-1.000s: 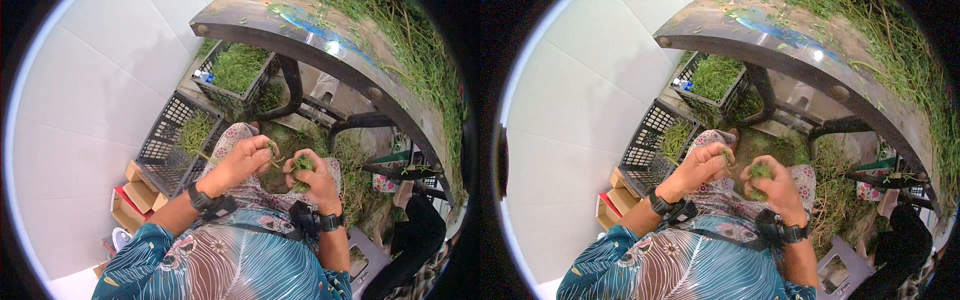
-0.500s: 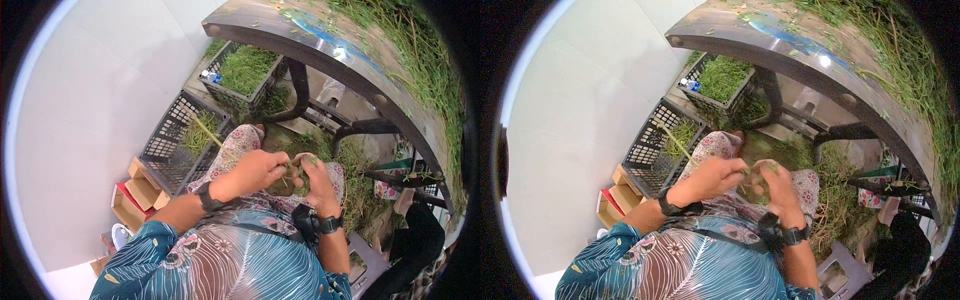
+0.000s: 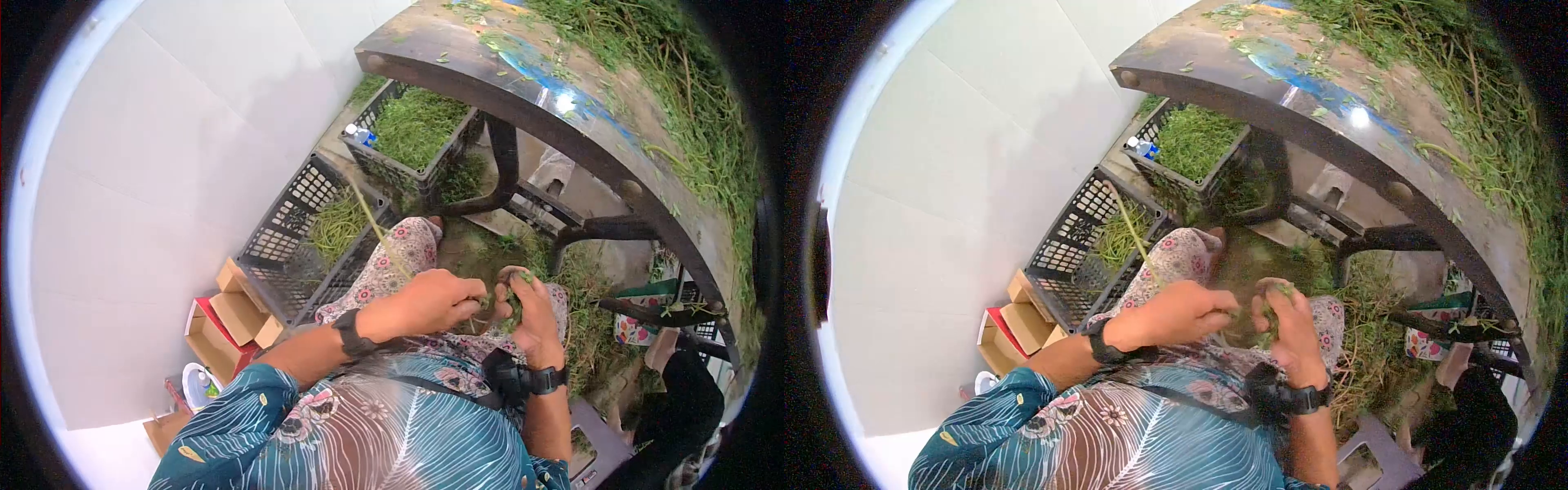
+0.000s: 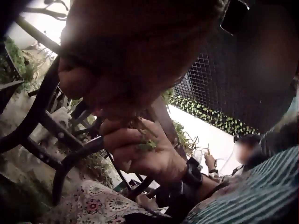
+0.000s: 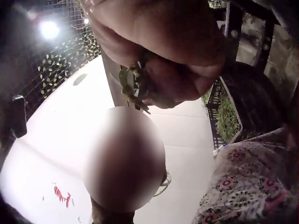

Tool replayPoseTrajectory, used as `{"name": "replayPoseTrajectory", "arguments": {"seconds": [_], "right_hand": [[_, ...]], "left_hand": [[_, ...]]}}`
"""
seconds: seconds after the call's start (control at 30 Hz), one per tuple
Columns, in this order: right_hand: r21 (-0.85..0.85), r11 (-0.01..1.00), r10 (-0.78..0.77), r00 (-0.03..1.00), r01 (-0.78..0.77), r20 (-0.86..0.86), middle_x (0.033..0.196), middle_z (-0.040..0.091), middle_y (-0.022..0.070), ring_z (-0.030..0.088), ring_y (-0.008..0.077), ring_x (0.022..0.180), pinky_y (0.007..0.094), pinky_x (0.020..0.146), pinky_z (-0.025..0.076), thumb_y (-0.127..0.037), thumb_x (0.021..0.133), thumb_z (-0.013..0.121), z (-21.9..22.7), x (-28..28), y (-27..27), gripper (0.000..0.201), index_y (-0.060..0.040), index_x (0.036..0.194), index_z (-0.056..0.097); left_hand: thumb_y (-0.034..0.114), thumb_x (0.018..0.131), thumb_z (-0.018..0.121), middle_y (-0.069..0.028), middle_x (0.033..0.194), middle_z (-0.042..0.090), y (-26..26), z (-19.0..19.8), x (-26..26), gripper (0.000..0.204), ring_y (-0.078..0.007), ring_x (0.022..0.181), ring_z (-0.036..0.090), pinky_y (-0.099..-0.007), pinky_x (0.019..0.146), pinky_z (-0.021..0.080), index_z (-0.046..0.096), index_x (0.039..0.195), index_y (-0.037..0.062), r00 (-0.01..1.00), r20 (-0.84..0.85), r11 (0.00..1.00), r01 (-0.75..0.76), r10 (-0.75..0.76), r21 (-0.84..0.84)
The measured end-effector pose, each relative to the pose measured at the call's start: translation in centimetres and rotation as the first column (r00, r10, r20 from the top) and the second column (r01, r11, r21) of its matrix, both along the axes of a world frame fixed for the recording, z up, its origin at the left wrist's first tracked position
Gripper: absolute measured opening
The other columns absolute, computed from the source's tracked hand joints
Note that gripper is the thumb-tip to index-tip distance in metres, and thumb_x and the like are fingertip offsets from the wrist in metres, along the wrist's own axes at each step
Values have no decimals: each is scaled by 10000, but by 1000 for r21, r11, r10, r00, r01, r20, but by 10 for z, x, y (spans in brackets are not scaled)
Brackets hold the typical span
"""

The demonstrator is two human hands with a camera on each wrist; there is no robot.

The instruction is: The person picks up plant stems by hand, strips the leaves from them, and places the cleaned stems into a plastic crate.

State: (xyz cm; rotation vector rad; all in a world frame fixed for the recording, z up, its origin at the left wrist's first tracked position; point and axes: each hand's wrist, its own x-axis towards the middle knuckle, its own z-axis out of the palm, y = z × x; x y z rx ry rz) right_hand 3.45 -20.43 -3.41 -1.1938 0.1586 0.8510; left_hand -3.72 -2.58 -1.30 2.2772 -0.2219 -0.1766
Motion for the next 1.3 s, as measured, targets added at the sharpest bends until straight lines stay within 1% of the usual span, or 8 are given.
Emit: {"name": "replayPoseTrajectory", "arguments": {"seconds": [0.63,0.7,0.83,0.97,1.1,1.2,1.27,1.3], "right_hand": [[-8,981,-182,916,192,-357,796,568,76,527,189,640,301,492,427,-138,883,494,-91,31,4,129,-78,998,496],[-162,986,62,993,-45,102,834,588,99,560,254,741,349,600,461,-143,840,556,-125,47,15,214,-64,1034,510],[-540,828,559,286,-148,779,1001,575,154,554,346,938,386,819,446,-167,746,674,-37,98,101,396,-28,1086,526],[-462,884,457,339,-73,822,958,578,85,555,244,930,348,787,470,-164,823,585,-26,128,153,280,-34,1058,508],[28,865,486,850,-501,203,934,574,80,559,196,938,321,796,479,-157,867,508,-22,88,132,203,-45,1035,515],[-38,765,575,655,-643,491,977,579,87,569,212,920,319,805,471,-175,842,528,-36,39,108,274,-25,1070,548],[-214,725,392,136,-655,910,1008,577,86,562,240,932,341,825,456,-233,816,570,-36,20,103,331,-26,1074,574],[140,733,525,684,-666,507,1028,573,90,566,245,911,350,810,463,-246,838,553,-9,3,102,359,3,1097,559]], "left_hand": [[176,833,509,-199,745,572,43,-25,-20,181,-379,695,561,-417,612,441,564,956,54,985,-163,984,-76,49,-164],[175,837,509,-200,747,575,50,-21,-23,183,-371,698,569,-415,615,443,566,962,53,986,-150,977,-104,77,-186],[177,846,508,-199,749,580,56,-24,-25,184,-353,697,582,-405,612,445,565,970,53,983,-163,979,-115,87,-170],[190,844,511,-193,750,577,63,-8,-27,186,-363,703,573,-408,615,447,563,972,66,972,-179,969,-183,153,-168],[169,835,522,-170,768,585,63,-3,-27,171,-356,703,572,-400,617,452,568,971,76,964,-14,930,-258,264,-261],[143,828,537,-144,792,595,56,11,-21,149,-328,713,581,-378,623,460,576,953,74,979,66,937,-164,193,-308],[140,819,546,-136,805,594,44,23,-15,143,-322,731,580,-376,633,460,576,943,75,979,160,948,-70,125,-311],[140,816,551,-133,809,592,36,26,-11,140,-320,740,579,-374,639,461,575,937,73,967,236,952,-25,101,-305]]}}
